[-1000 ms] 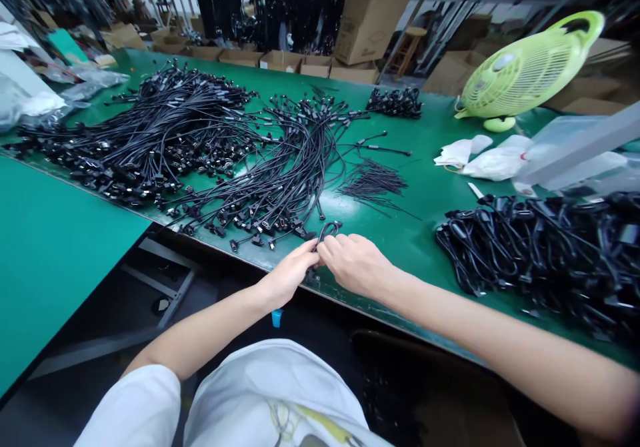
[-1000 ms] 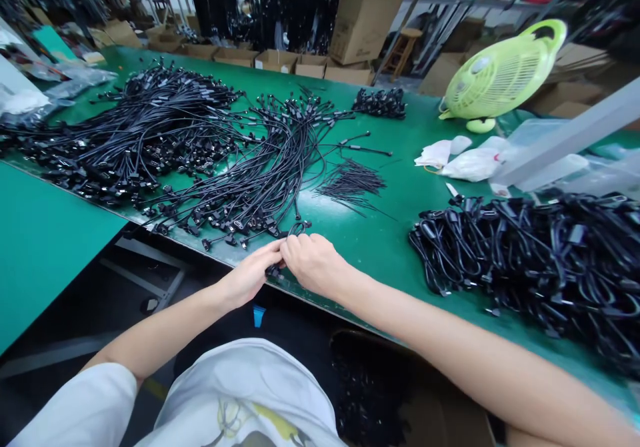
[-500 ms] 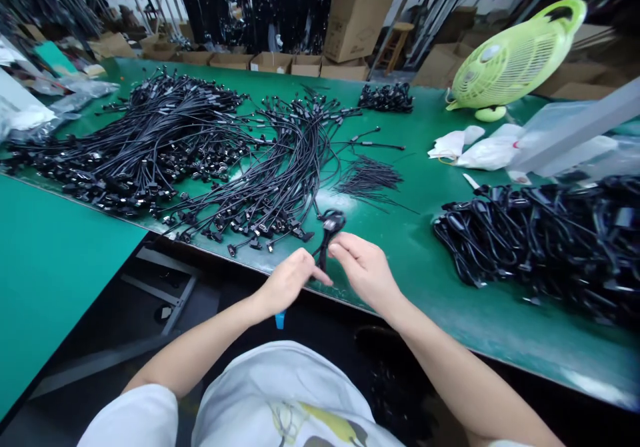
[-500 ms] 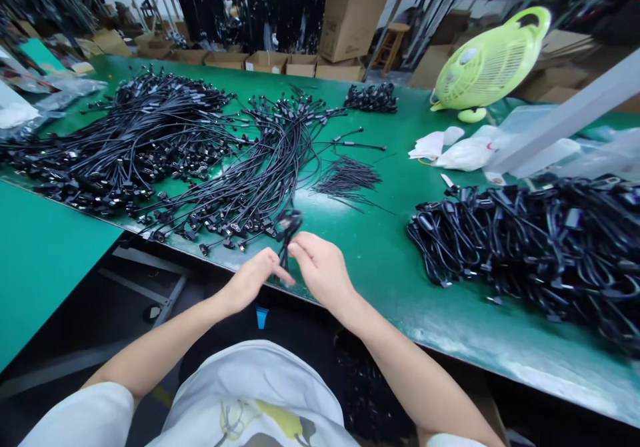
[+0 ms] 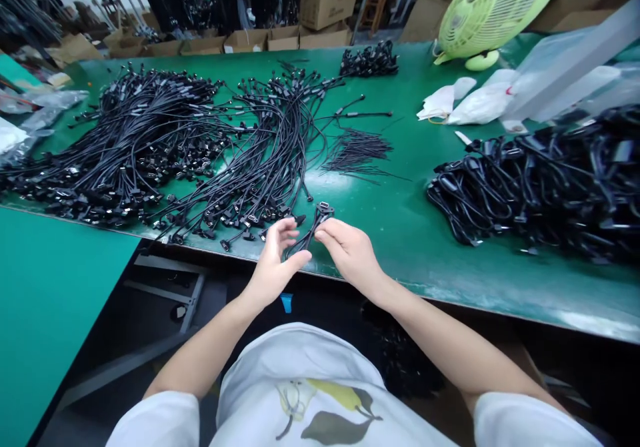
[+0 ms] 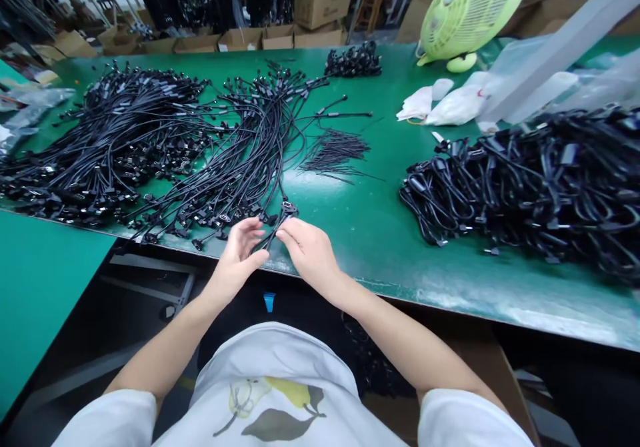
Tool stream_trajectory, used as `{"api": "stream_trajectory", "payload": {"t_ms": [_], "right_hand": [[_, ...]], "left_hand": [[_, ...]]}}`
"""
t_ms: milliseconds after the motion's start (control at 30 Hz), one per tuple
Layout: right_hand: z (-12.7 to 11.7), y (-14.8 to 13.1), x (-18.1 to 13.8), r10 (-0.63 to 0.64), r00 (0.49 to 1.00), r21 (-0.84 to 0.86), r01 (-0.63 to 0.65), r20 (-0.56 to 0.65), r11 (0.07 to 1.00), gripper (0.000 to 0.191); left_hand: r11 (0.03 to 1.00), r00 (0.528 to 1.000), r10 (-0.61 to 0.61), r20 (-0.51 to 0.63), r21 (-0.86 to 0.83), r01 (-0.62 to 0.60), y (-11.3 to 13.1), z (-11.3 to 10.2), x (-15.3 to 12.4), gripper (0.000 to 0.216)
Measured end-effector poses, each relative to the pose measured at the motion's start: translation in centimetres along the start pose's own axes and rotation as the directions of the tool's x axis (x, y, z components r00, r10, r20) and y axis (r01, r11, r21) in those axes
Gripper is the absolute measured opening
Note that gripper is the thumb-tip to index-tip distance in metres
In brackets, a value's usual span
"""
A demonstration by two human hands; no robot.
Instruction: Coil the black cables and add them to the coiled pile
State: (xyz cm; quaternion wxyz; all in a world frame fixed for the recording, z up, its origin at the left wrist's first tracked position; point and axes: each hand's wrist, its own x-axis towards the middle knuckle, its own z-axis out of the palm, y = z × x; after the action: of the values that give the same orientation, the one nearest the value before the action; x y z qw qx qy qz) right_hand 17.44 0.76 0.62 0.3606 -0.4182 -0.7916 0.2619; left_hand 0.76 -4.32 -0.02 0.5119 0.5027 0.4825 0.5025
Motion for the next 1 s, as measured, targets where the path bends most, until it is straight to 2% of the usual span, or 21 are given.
{"api": "stream_trajectory", "payload": {"t_ms": [33,100,167,200,233,300,333,367,400,433,467,500,567,633,700,767,867,900,1000], "right_hand": [[0.1,-0.2,-0.1,0.001,1.0,0.023,0.0,-0.019,1.0,0.027],[0.2,-0.3,-0.3,0.025,0.999,0.095,-0.021,-0.037,0.995,0.028],[0.2,-0.2,-0.3,0.102,0.995,0.245,-0.099,0.0,0.964,0.029],[0.2,0.0,-0.4,0.161,0.984,0.368,-0.175,0.07,0.913,0.029],[0.1,0.3,-0.4,0.21,0.959,0.502,-0.278,0.19,0.819,0.031],[0.1,0.8,-0.6,0.218,0.847,0.674,-0.521,0.485,0.525,0.038],[0.1,1.0,-0.8,0.185,0.779,0.687,-0.619,0.599,0.38,0.042],[0.1,1.2,-1.0,0.157,0.726,0.676,-0.683,0.669,0.278,0.046],[0.1,1.3,-1.3,0.152,0.695,0.658,-0.716,0.703,0.232,0.049],[0.1,1.4,-1.5,0.173,0.685,0.643,-0.726,0.708,0.243,0.052],[0.1,1.5,-1.7,0.206,0.689,0.623,-0.72,0.695,0.305,0.053],[-0.1,1.6,-1.8,0.243,0.709,0.594,-0.694,0.662,0.408,0.053],[-0.5,1.8,-1.9,0.305,0.794,0.506,-0.581,0.526,0.638,0.045],[-1.0,1.9,-1.6,0.312,0.897,0.49,-0.434,0.313,0.756,0.033],[-1.3,1.8,-1.2,0.284,0.951,0.576,-0.3,0.121,0.76,0.046],[-1.4,1.4,-0.6,0.268,0.963,0.609,-0.22,0.013,0.762,0.056],[-1.5,0.9,0.1,0.326,0.943,0.534,-0.241,-0.069,0.81,0.027],[-1.5,0.8,0.3,0.363,0.928,0.534,-0.266,-0.083,0.803,0.024],[-1.6,1.1,0.5,0.434,0.898,0.623,-0.296,-0.077,0.724,0.032]], "left_hand": [[0.998,0.995,-0.043,0.091,-0.05,0.048,-0.4,0.2,0.2,0.052],[0.995,0.967,-0.073,0.244,-0.042,0.085,-1.0,0.7,0.4,0.05],[0.997,0.973,-0.021,0.229,0.074,0.004,-1.3,1.0,0.3,0.051],[0.987,0.981,0.028,0.192,0.147,-0.057,-1.4,1.2,0.2,0.052],[0.971,0.982,0.077,0.173,0.21,-0.113,-1.5,1.4,0.0,0.052],[0.947,0.971,0.145,0.192,0.257,-0.192,-1.6,1.7,-0.3,0.051],[0.949,0.965,0.156,0.21,0.238,-0.206,-1.6,1.9,-0.4,0.049],[0.96,0.963,0.154,0.22,0.197,-0.198,-1.5,2.0,-0.5,0.046],[0.976,0.966,0.138,0.218,0.137,-0.17,-1.4,2.1,-0.4,0.042],[0.991,0.973,0.108,0.202,0.057,-0.122,-1.2,2.2,-0.3,0.038],[0.997,0.982,0.067,0.175,-0.038,-0.061,-1.1,2.3,-0.1,0.033],[0.99,0.99,0.018,0.142,-0.139,0.002,-0.9,2.3,0.2,0.029],[0.941,0.994,-0.087,0.071,-0.322,0.105,-0.7,2.4,0.8,0.025],[0.885,0.98,-0.191,0.06,-0.421,0.199,-0.6,2.6,1.3,0.028],[0.852,0.952,-0.275,0.133,-0.425,0.306,-0.8,3.3,1.4,0.033],[0.832,0.913,-0.33,0.242,-0.383,0.402,-1.0,4.4,1.1,0.038],[0.792,0.87,-0.344,0.353,-0.389,0.471,-1.2,5.9,0.6,0.044],[0.77,0.857,-0.352,0.375,-0.404,0.494,-1.1,6.3,0.5,0.044],[0.72,0.826,-0.414,0.382,-0.418,0.554,-0.7,6.9,0.6,0.046]]}}
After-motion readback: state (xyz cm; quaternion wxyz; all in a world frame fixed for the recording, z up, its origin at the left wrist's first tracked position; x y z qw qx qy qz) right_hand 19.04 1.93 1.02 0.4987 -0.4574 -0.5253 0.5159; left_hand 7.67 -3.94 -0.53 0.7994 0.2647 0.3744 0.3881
